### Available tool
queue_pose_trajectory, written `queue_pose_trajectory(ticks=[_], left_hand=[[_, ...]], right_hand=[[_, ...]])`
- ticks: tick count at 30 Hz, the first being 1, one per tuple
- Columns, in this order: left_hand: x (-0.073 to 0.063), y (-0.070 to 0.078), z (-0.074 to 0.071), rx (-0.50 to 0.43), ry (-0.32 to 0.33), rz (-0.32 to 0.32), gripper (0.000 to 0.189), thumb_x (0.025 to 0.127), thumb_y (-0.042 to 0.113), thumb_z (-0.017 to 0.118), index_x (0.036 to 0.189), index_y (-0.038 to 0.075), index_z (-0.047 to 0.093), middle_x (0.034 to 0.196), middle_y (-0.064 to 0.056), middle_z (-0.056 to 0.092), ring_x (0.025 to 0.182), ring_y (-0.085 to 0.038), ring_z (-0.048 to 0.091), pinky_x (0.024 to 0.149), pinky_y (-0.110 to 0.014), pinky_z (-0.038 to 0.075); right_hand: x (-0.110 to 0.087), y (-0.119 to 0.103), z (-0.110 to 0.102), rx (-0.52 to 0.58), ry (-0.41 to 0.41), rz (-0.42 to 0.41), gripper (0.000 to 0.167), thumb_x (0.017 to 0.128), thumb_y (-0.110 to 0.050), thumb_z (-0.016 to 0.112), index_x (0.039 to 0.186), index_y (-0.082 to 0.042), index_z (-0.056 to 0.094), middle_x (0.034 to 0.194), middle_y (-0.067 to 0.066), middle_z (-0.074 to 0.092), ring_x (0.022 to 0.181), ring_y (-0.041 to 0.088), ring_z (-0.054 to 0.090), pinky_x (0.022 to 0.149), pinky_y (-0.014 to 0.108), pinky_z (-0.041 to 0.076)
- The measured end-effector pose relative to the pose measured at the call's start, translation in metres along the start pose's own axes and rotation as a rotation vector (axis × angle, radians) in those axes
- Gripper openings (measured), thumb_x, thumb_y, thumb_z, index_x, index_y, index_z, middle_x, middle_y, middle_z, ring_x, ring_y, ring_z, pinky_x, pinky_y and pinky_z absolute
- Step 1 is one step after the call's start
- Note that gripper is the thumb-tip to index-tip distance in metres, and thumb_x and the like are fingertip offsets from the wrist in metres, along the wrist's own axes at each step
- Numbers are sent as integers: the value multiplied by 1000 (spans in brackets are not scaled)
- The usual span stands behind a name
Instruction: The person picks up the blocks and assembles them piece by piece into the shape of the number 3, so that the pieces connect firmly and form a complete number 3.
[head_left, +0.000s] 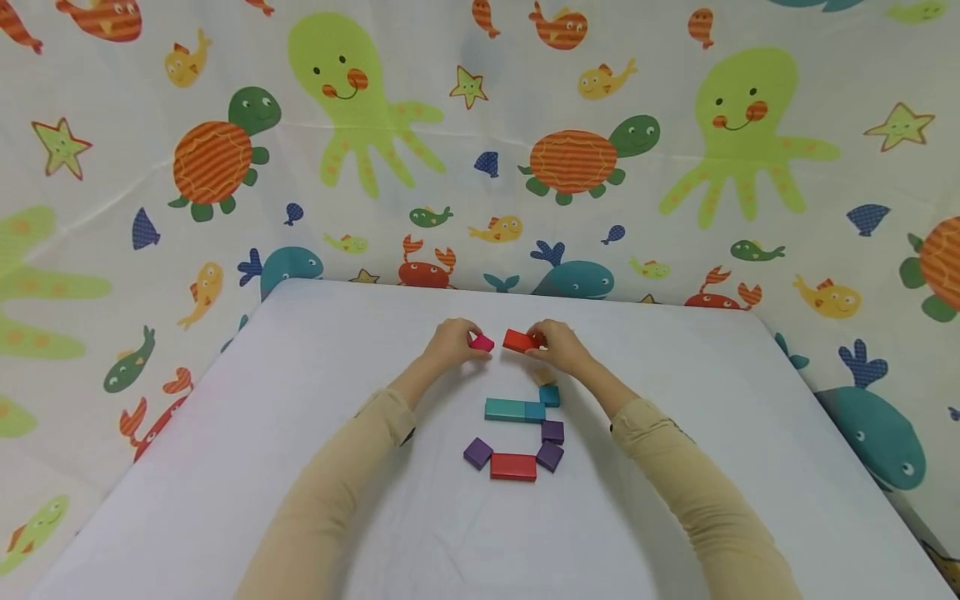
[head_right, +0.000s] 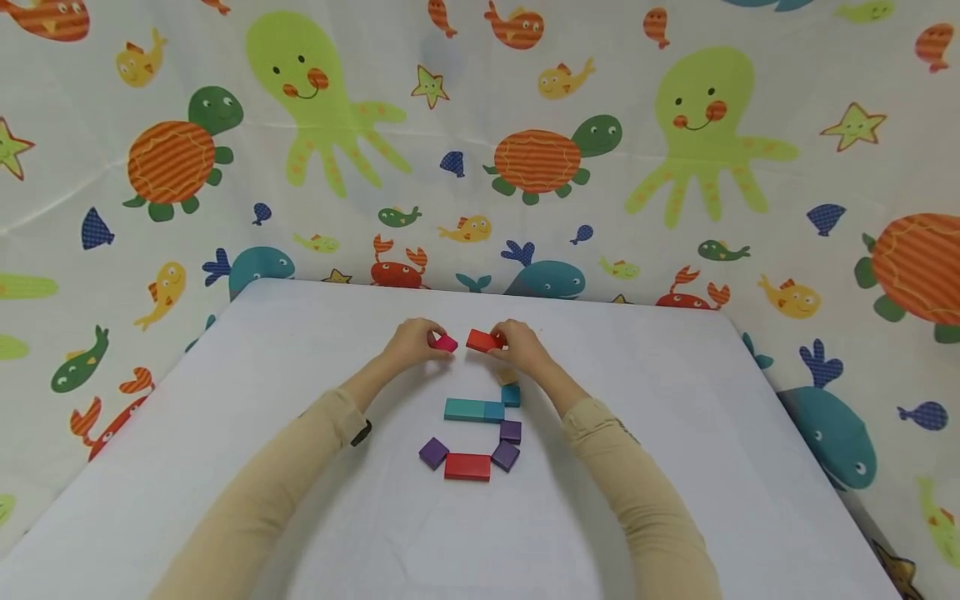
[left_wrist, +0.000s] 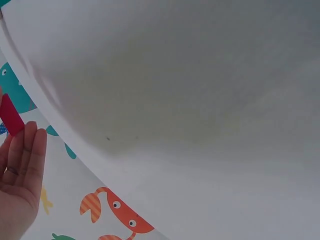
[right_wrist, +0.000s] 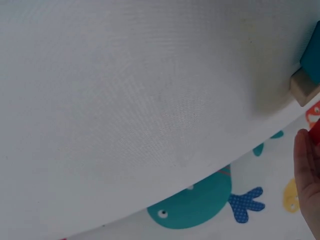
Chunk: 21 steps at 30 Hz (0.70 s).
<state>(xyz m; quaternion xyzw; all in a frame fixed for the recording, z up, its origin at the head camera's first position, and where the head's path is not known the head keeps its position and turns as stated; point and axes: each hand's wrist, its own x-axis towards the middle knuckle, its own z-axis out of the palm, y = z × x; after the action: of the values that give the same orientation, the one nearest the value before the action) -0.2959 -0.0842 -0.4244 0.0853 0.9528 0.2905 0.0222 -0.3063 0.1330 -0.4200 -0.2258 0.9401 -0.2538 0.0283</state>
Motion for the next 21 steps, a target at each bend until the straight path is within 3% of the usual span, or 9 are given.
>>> queue_pose_trajectory(ticks=[21], left_hand=[[-25, -9, 3, 71, -31, 4, 45, 73, 34, 81, 103, 4, 69, 89, -8, 65, 85, -19, 54, 73, -28, 50]], right_hand=[[-4, -1, 10, -11, -136, -12, 31, 86, -16, 68, 113, -1, 64, 97, 12, 63, 87, 22, 53, 80, 32, 51]])
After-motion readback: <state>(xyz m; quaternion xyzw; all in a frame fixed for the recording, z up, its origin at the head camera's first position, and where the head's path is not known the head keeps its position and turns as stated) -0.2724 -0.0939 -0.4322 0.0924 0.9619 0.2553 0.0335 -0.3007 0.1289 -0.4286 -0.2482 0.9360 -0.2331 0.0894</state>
